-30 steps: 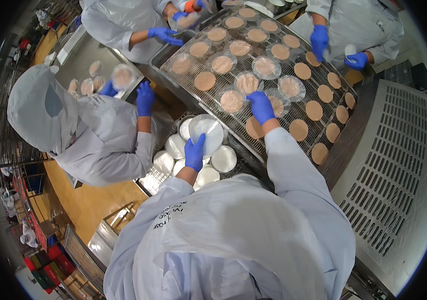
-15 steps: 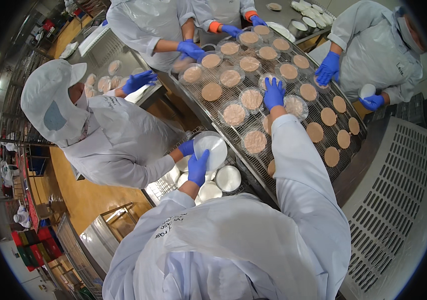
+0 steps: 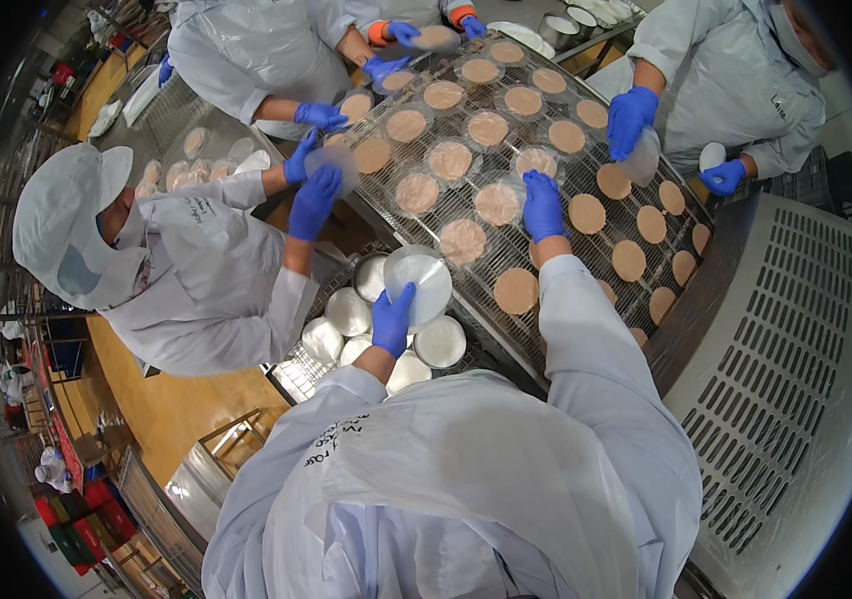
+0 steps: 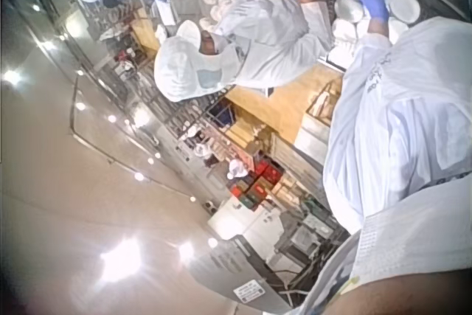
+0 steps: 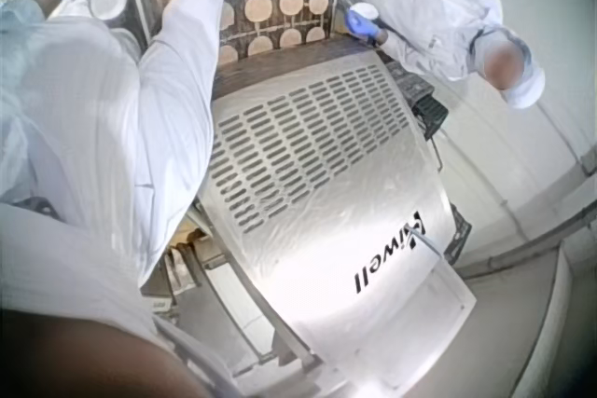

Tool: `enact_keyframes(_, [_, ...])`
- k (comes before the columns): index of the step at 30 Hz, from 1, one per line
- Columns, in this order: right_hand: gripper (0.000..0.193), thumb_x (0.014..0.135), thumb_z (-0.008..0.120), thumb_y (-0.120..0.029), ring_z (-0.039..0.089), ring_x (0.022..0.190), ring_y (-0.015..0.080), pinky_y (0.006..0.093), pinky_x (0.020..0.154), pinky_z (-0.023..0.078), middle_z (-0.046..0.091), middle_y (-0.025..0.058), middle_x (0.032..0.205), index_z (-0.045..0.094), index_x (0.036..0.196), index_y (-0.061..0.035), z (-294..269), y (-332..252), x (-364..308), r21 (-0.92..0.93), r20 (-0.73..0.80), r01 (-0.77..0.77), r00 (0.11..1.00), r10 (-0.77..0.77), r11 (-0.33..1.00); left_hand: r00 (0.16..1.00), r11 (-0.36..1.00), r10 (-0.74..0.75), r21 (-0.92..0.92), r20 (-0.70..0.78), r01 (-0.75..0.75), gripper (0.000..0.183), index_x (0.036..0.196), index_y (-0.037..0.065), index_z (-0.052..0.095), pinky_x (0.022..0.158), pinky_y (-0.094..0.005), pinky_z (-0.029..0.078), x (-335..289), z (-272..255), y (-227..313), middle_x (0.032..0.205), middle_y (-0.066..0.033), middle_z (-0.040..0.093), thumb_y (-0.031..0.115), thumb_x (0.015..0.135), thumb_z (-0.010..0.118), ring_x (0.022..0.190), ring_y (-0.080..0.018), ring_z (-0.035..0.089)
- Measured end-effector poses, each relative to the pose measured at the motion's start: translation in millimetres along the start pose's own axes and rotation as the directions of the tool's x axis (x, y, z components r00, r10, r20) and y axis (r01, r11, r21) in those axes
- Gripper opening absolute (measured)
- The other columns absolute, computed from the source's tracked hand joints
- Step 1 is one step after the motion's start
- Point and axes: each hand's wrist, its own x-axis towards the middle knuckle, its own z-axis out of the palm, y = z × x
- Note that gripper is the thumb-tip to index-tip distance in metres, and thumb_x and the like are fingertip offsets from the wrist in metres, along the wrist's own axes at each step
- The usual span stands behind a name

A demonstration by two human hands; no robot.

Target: The person places white circular discs onto brown circular items arranged on a metal rack. They pick up each white disc from a stack and position it on top of a brown item, repeating this action continuously.

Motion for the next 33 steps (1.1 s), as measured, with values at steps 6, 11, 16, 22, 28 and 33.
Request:
enact_keyframes(6, [0.024,0.080,0.046,-0.006,0.055,0.098,0.0324,0.0437,0.091,0.039,0.061,0.0147,0.099,0.062,0.098,-0.0066,-84,-51,-3,-0.311,0.063,-0.184,0.975,0.213,0.932,0.999,1.000,-0.013,0.006,-0.036,0.014,0.050,0.116,-0.005,0.051,0.074,-0.0292,0.049,-5,-9,-14,0.101,-0.0108,0.060,0.028,0.081,0.066,0.086,-0.0179,0.059])
enact_keyframes(11, [0.024,0.084,0.047,-0.016,0.057,0.100,0.0336,0.0471,0.095,0.036,0.061,0.0130,0.107,0.062,0.102,-0.0097,-85,-41,-24,-0.091,0.012,-0.131,0.991,0.133,0.987,1.000,0.999,0.007,0.035,-0.013,-0.007,0.048,0.116,-0.004,0.051,0.076,-0.0298,0.048,-11,-11,-22,0.101,-0.0102,0.060,0.027,0.082,0.066,0.088,-0.0179,0.059])
enact_keyframes(16, [0.027,0.085,0.053,-0.020,0.057,0.101,0.0328,0.0426,0.093,0.040,0.060,0.0187,0.105,0.059,0.107,-0.0049,12,-41,-108,-0.232,0.135,0.173,0.980,-0.144,0.957,0.979,0.998,0.060,-0.007,0.193,-0.060,0.042,0.116,-0.001,0.052,0.082,-0.0300,0.046,6,-9,-47,0.107,-0.0087,0.058,0.023,0.084,0.063,0.096,-0.0171,0.056])
enact_keyframes(22, [0.026,0.081,0.061,-0.025,0.059,0.080,0.0342,0.0391,0.074,0.046,0.061,0.0191,0.085,0.060,0.091,-0.0006,-16,-156,-131,0.272,0.509,-0.220,0.859,0.055,0.937,0.977,0.999,0.013,-0.032,0.211,-0.007,0.040,0.114,0.000,0.054,0.071,-0.0267,0.048,4,0,-50,0.095,-0.0056,0.061,0.025,0.084,0.064,0.079,-0.0138,0.058])
enact_keyframes(28, [0.023,0.084,0.051,-0.015,0.063,0.079,0.0271,0.0372,0.070,0.048,0.064,0.0189,0.089,0.064,0.098,-0.0019,-60,-75,-113,0.465,0.357,-0.406,0.899,0.253,0.787,0.986,1.000,-0.005,0.008,0.168,0.003,0.032,0.106,0.003,0.059,0.054,-0.0222,0.041,-2,-14,-73,0.080,-0.0013,0.059,0.027,0.084,0.063,0.060,-0.0076,0.051])
enact_keyframes(33, [0.023,0.088,0.048,-0.018,0.062,0.077,0.0338,0.0404,0.071,0.049,0.064,0.0195,0.091,0.063,0.099,-0.0045,-93,4,-81,-0.092,-0.059,-0.365,0.931,0.361,0.926,0.993,0.999,-0.024,0.025,0.119,0.021,0.030,0.106,0.004,0.059,0.054,-0.0221,0.041,-2,-20,-81,0.080,-0.0005,0.059,0.026,0.085,0.062,0.061,-0.0074,0.051])
